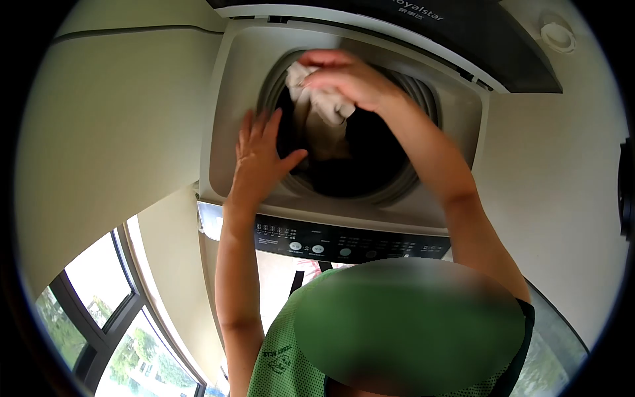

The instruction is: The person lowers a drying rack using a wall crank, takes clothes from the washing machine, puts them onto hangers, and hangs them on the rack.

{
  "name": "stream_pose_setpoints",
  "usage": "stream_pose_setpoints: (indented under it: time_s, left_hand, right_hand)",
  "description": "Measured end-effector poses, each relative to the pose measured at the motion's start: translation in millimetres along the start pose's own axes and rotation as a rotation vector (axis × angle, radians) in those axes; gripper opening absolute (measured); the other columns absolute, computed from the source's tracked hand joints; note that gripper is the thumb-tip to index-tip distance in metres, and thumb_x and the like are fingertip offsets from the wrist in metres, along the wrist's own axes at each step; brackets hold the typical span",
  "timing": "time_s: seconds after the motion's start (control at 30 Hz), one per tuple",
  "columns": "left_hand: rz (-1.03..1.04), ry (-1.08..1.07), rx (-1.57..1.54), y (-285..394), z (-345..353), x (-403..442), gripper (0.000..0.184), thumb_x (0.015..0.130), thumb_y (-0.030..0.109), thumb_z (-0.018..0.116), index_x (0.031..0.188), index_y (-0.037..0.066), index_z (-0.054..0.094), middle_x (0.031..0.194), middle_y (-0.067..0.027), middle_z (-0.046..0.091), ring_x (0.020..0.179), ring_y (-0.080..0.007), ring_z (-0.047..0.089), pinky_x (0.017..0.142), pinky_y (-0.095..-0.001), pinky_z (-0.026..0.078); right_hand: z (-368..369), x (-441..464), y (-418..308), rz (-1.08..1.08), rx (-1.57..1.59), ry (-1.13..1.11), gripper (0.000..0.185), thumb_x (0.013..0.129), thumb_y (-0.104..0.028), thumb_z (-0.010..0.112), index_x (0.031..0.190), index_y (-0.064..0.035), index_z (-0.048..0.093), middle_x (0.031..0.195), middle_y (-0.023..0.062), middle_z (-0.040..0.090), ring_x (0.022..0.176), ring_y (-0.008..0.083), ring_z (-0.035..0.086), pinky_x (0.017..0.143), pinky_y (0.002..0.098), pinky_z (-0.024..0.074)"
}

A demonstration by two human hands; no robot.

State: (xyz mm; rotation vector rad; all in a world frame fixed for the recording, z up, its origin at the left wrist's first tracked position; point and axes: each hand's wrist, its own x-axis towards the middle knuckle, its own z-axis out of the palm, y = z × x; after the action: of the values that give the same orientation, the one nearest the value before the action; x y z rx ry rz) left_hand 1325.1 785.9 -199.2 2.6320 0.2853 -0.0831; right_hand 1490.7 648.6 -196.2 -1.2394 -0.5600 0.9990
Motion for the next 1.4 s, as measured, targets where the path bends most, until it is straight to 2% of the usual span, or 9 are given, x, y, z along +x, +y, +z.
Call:
stream_pose_setpoints:
  time_s: [0.13, 0.2, 0.3, 0.33, 0.37, 0.47, 0.6, 1.07, 1.4]
  left_hand:
    - [0.114, 0.111, -0.239, 12.6, 1.0, 16.8, 0.035, 0.071, 0.023, 0.065, 0.094, 0.000, 0.053, 0.100, -0.0199, 0.055, 0.098, -0.0367, 0.050, 0.080, -0.0437, 0.040]
    - [-0.315, -0.003, -0.290, 7.8, -6.7, 19.5, 0.026, 0.072, 0.018, 0.061, 0.085, -0.003, 0.054, 0.079, -0.0196, 0.058, 0.078, -0.0365, 0.056, 0.068, -0.0440, 0.042]
    - [-0.330, 0.171, -0.387, 0.1, -6.3, 8.9, 0.021, 0.076, 0.017, 0.057, 0.084, -0.003, 0.056, 0.069, -0.0193, 0.057, 0.065, -0.0341, 0.056, 0.063, -0.0394, 0.043]
    - [-0.373, 0.217, -0.473, 1.7, -11.3, 5.8, 0.022, 0.078, 0.018, 0.056, 0.086, -0.002, 0.057, 0.070, -0.0196, 0.057, 0.065, -0.0329, 0.056, 0.063, -0.0370, 0.043]
    - [-0.454, 0.139, -0.446, 1.9, -16.7, 4.0, 0.025, 0.083, 0.021, 0.054, 0.093, -0.002, 0.057, 0.075, -0.0113, 0.060, 0.070, -0.0136, 0.052, 0.067, -0.0285, 0.041]
    - [-0.449, 0.211, -0.551, 9.4, -25.2, -0.4, 0.027, 0.085, 0.022, 0.053, 0.096, -0.003, 0.057, 0.077, -0.0057, 0.061, 0.072, -0.0099, 0.049, 0.068, -0.0251, 0.040]
    - [-0.302, 0.373, -0.632, 6.4, -31.0, -7.8, 0.023, 0.083, 0.016, 0.052, 0.092, -0.006, 0.054, 0.072, -0.0111, 0.058, 0.067, -0.0164, 0.049, 0.066, -0.0283, 0.041]
    - [-0.319, 0.204, -0.621, 8.1, -25.1, -21.9, 0.032, 0.082, 0.023, 0.051, 0.102, -0.001, 0.051, 0.092, -0.0202, 0.060, 0.088, -0.0334, 0.057, 0.077, -0.0369, 0.042]
    - [-0.319, 0.154, -0.588, 19.4, -12.5, -18.2, 0.033, 0.080, 0.030, 0.055, 0.082, -0.003, 0.056, 0.075, -0.0205, 0.060, 0.074, -0.0351, 0.059, 0.066, -0.0383, 0.044]
  right_hand:
    - [34.0, -1.9, -20.4, -0.100, 0.025, -0.193, 0.023, 0.081, -0.010, 0.053, 0.102, -0.0015, 0.055, 0.091, 0.0032, 0.058, 0.085, 0.0086, 0.053, 0.076, 0.0230, 0.0428]
    - [27.9, 2.8, -14.6, -0.135, 0.077, -0.142, 0.027, 0.084, -0.017, 0.050, 0.106, -0.0013, 0.053, 0.093, 0.0048, 0.059, 0.087, 0.0118, 0.055, 0.079, 0.0264, 0.0433]
    - [-16.8, 9.5, 28.2, 0.030, 0.187, -0.030, 0.035, 0.088, -0.029, 0.042, 0.107, -0.0027, 0.053, 0.092, 0.0073, 0.059, 0.088, 0.0158, 0.056, 0.080, 0.0309, 0.0452]
    - [-33.6, 12.9, 58.0, 0.191, 0.057, 0.102, 0.031, 0.088, -0.027, 0.042, 0.104, -0.0035, 0.055, 0.092, 0.0066, 0.059, 0.088, 0.0160, 0.057, 0.080, 0.0313, 0.0452]
    - [-52.4, 12.1, 96.7, 0.278, -0.152, 0.096, 0.027, 0.086, -0.023, 0.043, 0.099, -0.0047, 0.057, 0.093, 0.0065, 0.059, 0.087, 0.0164, 0.057, 0.080, 0.0312, 0.0448]
    - [-95.2, -14.9, 264.1, 0.010, -1.086, -0.109, 0.036, 0.079, -0.021, 0.052, 0.110, -0.0036, 0.056, 0.107, 0.0164, 0.058, 0.098, 0.0291, 0.055, 0.085, 0.0397, 0.0431]
    - [-56.3, -45.6, 281.9, 0.594, -1.208, -0.500, 0.036, 0.079, -0.022, 0.053, 0.110, -0.0034, 0.057, 0.108, 0.0165, 0.058, 0.099, 0.0288, 0.055, 0.086, 0.0392, 0.0430]
    - [-73.7, -43.4, 78.5, 0.915, -1.259, -0.295, 0.040, 0.075, -0.030, 0.062, 0.104, -0.0023, 0.060, 0.107, 0.0162, 0.058, 0.101, 0.0261, 0.055, 0.086, 0.0349, 0.0433]
    - [-28.1, -106.3, -117.3, -0.080, -0.531, 0.269, 0.034, 0.082, -0.020, 0.060, 0.108, 0.0024, 0.054, 0.096, 0.0015, 0.059, 0.089, 0.0070, 0.052, 0.079, 0.0206, 0.0406]
